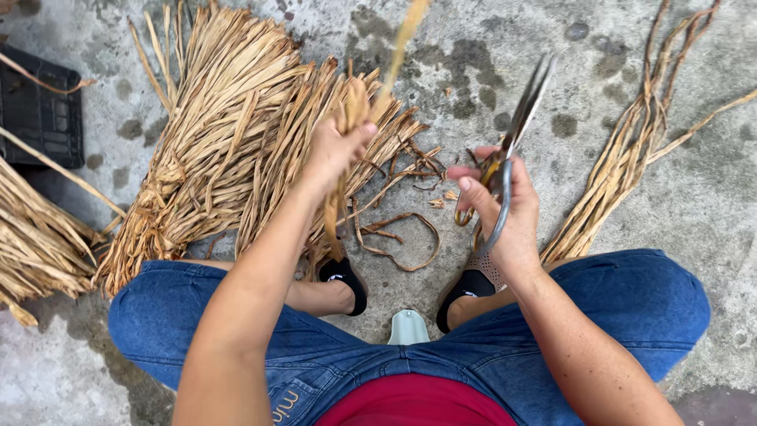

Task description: The person sits cross-legged on a concrete floor and uses shears to trim the ends of dried plant stalks. They repeatedly pick up stalks, align them, and cut the tips, placing the trimmed pieces aside.

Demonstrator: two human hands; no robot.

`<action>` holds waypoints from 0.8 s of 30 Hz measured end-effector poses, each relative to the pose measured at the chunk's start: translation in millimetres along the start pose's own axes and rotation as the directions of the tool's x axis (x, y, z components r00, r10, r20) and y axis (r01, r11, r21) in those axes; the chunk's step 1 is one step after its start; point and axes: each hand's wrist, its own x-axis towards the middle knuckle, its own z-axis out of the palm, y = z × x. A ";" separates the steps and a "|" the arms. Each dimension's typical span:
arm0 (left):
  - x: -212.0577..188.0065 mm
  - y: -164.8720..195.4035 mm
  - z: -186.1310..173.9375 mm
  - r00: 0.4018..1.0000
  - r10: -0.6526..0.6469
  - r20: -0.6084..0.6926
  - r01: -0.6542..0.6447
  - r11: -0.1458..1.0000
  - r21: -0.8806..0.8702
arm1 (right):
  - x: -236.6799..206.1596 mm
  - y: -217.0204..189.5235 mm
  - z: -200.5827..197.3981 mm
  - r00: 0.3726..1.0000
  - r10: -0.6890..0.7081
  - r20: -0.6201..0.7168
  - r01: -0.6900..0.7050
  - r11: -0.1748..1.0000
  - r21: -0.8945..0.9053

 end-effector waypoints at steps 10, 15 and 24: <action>-119.4 -25.8 29.0 0.922 0.164 0.351 -0.233 0.959 0.164 | 5.8 -17.4 -27.4 0.975 -0.111 -0.192 0.169 0.932 0.322; -126.9 -6.4 33.2 0.908 0.332 0.254 -0.329 0.943 -0.056 | -3.2 -14.4 -17.0 0.989 -0.113 -0.100 0.136 0.954 0.266; -142.4 27.9 56.8 0.809 0.579 0.095 -0.585 0.810 0.040 | -17.7 -9.5 6.2 0.981 -0.192 0.034 0.191 0.981 0.023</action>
